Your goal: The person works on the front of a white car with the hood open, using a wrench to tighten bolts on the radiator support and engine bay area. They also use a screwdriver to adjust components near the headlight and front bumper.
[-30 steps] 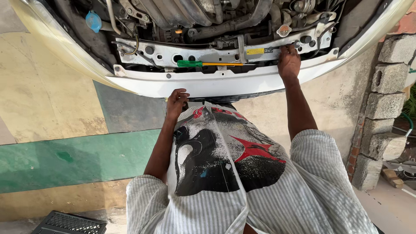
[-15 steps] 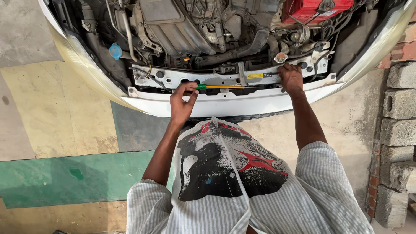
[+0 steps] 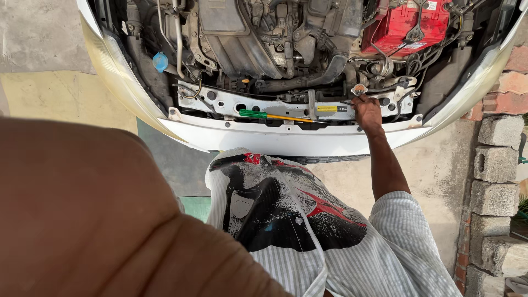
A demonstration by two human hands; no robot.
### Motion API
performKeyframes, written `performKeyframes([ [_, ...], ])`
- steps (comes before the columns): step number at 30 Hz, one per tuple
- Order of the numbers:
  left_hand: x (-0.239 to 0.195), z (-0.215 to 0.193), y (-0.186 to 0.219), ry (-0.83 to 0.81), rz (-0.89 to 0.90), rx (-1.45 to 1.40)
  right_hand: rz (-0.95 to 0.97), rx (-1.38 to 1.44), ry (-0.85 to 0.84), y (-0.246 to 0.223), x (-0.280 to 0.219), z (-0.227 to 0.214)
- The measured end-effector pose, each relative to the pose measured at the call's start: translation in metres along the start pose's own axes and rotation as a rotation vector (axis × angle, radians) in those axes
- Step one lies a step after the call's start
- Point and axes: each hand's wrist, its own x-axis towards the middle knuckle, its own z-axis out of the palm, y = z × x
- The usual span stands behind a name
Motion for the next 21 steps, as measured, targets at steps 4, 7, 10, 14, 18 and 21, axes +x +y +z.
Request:
performKeyframes([
  [4,-0.008,0.0,-0.001,-0.024,0.013,-0.028,0.026,0.037,0.021,-0.007,-0.009,0.007],
  [7,-0.02,0.011,0.004,-0.028,-0.001,-0.045,0.017,0.044,0.039,-0.005,-0.014,0.009],
  [10,-0.03,0.017,0.015,-0.033,-0.013,-0.046,0.026,0.047,0.045,-0.004,-0.02,0.011],
  [14,-0.036,0.027,0.033,-0.041,-0.026,-0.044,0.009,0.041,0.09,-0.002,-0.025,0.008],
  [18,-0.041,0.019,0.035,-0.043,-0.019,-0.039,-0.017,0.051,0.158,0.001,-0.03,0.003],
  [21,-0.045,0.012,0.033,-0.041,-0.012,-0.029,-0.022,0.044,0.195,0.001,-0.034,0.0],
])
